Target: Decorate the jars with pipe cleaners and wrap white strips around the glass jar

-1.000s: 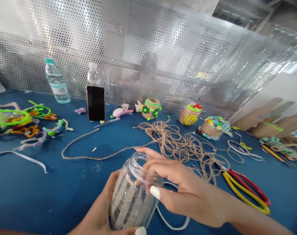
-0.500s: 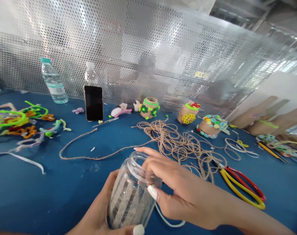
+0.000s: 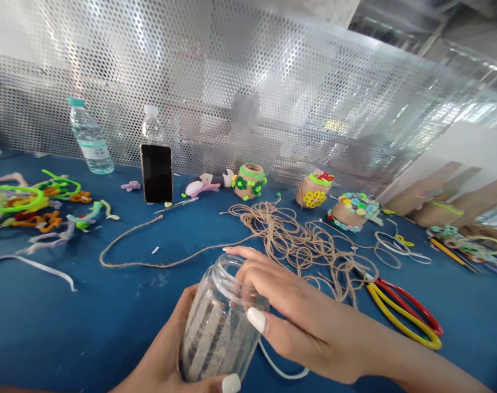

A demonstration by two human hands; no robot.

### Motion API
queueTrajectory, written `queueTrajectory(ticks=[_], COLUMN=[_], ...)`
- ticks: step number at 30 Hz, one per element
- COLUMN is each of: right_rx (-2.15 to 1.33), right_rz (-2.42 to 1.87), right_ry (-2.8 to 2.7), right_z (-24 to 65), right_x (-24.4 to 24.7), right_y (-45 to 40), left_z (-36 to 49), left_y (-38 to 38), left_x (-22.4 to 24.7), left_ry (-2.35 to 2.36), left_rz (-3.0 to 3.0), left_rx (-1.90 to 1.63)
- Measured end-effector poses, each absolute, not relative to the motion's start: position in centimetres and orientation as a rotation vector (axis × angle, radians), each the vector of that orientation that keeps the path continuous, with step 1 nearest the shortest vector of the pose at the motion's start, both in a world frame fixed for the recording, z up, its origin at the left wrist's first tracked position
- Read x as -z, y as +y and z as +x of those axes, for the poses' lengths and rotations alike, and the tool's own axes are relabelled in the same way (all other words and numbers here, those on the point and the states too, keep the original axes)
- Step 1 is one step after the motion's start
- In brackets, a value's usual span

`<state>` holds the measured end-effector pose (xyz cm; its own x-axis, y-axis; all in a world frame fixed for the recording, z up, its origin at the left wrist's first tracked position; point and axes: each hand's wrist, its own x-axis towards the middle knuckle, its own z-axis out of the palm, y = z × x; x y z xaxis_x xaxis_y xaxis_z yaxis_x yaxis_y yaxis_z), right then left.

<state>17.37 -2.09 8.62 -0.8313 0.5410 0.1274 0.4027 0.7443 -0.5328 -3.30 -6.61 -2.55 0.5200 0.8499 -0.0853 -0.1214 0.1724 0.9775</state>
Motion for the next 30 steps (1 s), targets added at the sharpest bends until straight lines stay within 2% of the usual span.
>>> queueTrajectory(ticks=[10, 17, 20, 30], right_rx=[-0.591, 0.287, 0.52, 0.639], right_rz=[-0.791, -0.834, -0.786, -0.693], right_ry=[-2.743, -2.474, -2.524, -2.531], right_z=[18.1, 18.2, 17.1, 16.6], right_x=[-9.5, -9.3, -8.4, -6.7], right_y=[-2.3, -4.4, -4.8, -4.5], left_z=[-3.4, -3.1, -3.0, -3.1], left_y=[-6.7, -6.7, -6.8, -6.7], left_x=[2.7, 2.4, 2.4, 2.3], left_ry=[0.747, 0.744, 0.725, 0.766], left_rz=[1.199, 1.214, 1.203, 1.224], left_rx=[-0.806, -0.842, -0.874, -0.859])
